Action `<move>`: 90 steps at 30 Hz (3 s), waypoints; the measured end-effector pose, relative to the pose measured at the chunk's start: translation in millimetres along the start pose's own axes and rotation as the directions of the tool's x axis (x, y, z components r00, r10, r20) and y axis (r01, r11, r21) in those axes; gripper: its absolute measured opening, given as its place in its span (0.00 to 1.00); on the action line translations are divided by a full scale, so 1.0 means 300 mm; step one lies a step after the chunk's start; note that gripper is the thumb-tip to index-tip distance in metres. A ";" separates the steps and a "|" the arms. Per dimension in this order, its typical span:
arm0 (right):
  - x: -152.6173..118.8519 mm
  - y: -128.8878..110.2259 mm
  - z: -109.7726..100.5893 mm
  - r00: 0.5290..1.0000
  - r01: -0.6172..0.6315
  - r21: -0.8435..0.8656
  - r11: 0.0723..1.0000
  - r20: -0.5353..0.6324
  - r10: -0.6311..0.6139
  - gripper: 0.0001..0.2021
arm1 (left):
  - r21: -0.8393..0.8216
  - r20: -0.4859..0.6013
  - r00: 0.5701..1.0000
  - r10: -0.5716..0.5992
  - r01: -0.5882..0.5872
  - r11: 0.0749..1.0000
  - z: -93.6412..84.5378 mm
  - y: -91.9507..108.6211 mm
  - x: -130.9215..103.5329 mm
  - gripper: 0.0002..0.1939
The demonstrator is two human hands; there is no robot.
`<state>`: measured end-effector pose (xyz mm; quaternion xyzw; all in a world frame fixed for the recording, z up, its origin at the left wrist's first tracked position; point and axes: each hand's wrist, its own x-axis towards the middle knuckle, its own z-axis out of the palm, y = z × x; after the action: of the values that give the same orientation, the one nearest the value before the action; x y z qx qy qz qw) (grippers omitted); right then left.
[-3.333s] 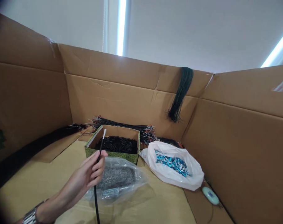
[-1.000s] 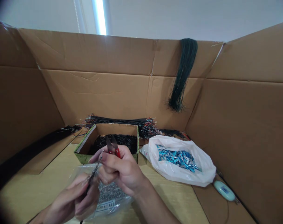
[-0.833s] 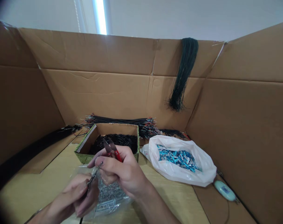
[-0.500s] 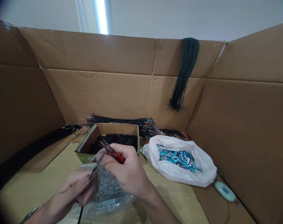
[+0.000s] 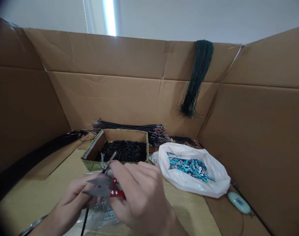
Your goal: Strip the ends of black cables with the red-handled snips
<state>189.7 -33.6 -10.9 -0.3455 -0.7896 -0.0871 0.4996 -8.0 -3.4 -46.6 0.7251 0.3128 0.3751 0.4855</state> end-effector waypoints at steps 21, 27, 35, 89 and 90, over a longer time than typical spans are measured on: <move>0.062 0.048 -0.012 0.863 -0.456 0.524 0.719 0.064 0.501 0.06 | -0.270 0.166 0.980 -0.111 0.153 0.951 -0.010 -0.006 0.031 0.28; 0.043 0.037 0.021 0.858 -0.424 0.474 0.772 -0.062 0.509 0.07 | -0.240 0.117 0.990 -0.083 0.109 0.965 -0.006 -0.008 0.038 0.28; 0.007 0.082 0.048 0.998 0.060 0.074 0.995 0.016 -0.061 0.11 | -0.244 -0.025 0.997 -0.079 0.070 0.967 -0.014 -0.014 0.031 0.27; 0.014 0.059 -0.008 0.999 0.044 -0.090 0.995 0.017 -0.043 0.15 | -0.366 0.232 0.962 -0.143 0.222 0.904 -0.018 0.001 0.029 0.24; 0.014 0.060 -0.008 0.998 0.053 -0.085 0.995 0.030 -0.050 0.14 | -0.349 0.237 0.961 -0.144 0.222 0.910 -0.019 0.003 0.028 0.25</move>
<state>201.9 -19.4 -9.9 -0.3472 -0.8007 -0.1288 0.4709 -8.4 6.0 -42.4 0.6221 0.2509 0.3031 0.6769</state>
